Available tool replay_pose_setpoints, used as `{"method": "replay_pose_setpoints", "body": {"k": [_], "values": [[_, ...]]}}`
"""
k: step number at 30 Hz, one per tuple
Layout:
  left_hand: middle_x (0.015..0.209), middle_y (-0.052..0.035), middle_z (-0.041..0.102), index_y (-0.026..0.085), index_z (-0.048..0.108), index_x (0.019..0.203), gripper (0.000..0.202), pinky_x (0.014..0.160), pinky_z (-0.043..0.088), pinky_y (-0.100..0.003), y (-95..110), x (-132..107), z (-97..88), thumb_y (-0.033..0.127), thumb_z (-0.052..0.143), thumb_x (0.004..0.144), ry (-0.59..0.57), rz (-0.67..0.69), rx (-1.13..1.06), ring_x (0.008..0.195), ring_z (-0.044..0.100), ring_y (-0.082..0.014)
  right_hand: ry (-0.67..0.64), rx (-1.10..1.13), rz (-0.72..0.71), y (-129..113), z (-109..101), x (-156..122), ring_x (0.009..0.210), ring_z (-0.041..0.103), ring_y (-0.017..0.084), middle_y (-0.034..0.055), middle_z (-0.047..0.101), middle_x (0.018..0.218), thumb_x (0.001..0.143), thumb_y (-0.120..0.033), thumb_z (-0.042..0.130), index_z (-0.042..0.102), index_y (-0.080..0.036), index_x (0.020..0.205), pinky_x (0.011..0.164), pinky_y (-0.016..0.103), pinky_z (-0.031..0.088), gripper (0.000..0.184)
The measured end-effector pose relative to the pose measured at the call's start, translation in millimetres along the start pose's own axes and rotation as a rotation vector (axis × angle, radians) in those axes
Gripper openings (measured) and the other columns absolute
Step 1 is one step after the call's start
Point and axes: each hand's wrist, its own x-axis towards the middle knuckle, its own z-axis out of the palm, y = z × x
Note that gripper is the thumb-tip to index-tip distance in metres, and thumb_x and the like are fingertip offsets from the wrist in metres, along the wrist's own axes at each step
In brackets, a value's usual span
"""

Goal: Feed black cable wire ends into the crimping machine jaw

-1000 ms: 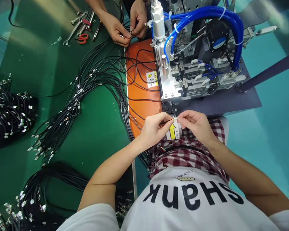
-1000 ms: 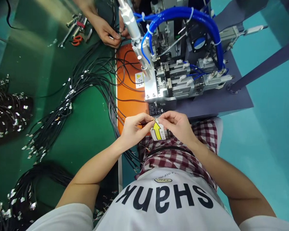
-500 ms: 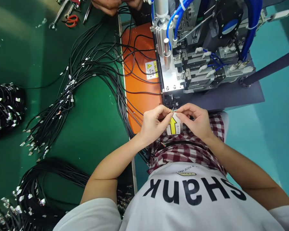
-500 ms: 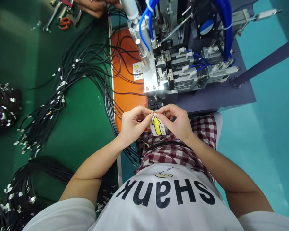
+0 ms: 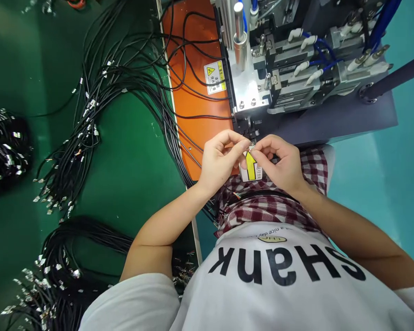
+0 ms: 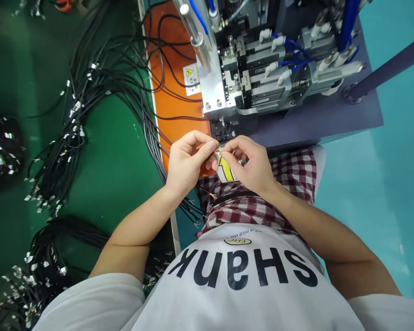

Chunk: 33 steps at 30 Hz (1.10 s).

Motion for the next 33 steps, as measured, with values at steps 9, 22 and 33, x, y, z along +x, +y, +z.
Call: {"method": "replay_pose_setpoints", "body": {"k": [9, 22, 33], "values": [[0.07, 0.0006, 0.064, 0.017, 0.069, 0.1, 0.028, 0.055, 0.05, -0.02, 4.4, 1.5, -7.5, 0.04, 0.076, 0.085, -0.086, -0.053, -0.001, 0.057, 0.058, -0.0079, 0.053, -0.033, -0.027, -1.0, 2.1, 4.1, 0.064, 0.051, 0.012, -0.001, 0.059, 0.076, 0.091, -0.022, 0.065, 0.062, -0.022, 0.082, 0.06, 0.029, 0.039, 0.009], [0.056, 0.0038, 0.057, 0.017, 0.07, 0.087, 0.025, 0.044, 0.044, -0.018, 5.8, 1.3, -10.7, 0.036, 0.084, 0.077, -0.01, -0.199, -0.126, 0.047, 0.052, -0.0069, 0.032, -0.019, -0.02, -4.0, 7.3, 6.4, 0.067, 0.053, 0.013, -0.001, 0.059, 0.075, 0.09, -0.019, 0.064, 0.061, -0.021, 0.081, 0.061, 0.029, 0.039, 0.01], [0.056, 0.0031, 0.057, 0.017, 0.07, 0.084, 0.018, 0.044, 0.042, -0.018, 0.8, 1.7, -8.3, 0.031, 0.08, 0.078, 0.017, -0.185, -0.112, 0.048, 0.052, -0.0073, 0.037, -0.009, 0.0, -4.3, 7.8, 6.9, 0.067, 0.054, 0.013, -0.0011, 0.061, 0.076, 0.09, -0.02, 0.064, 0.062, -0.022, 0.081, 0.063, 0.029, 0.041, 0.009]]}}
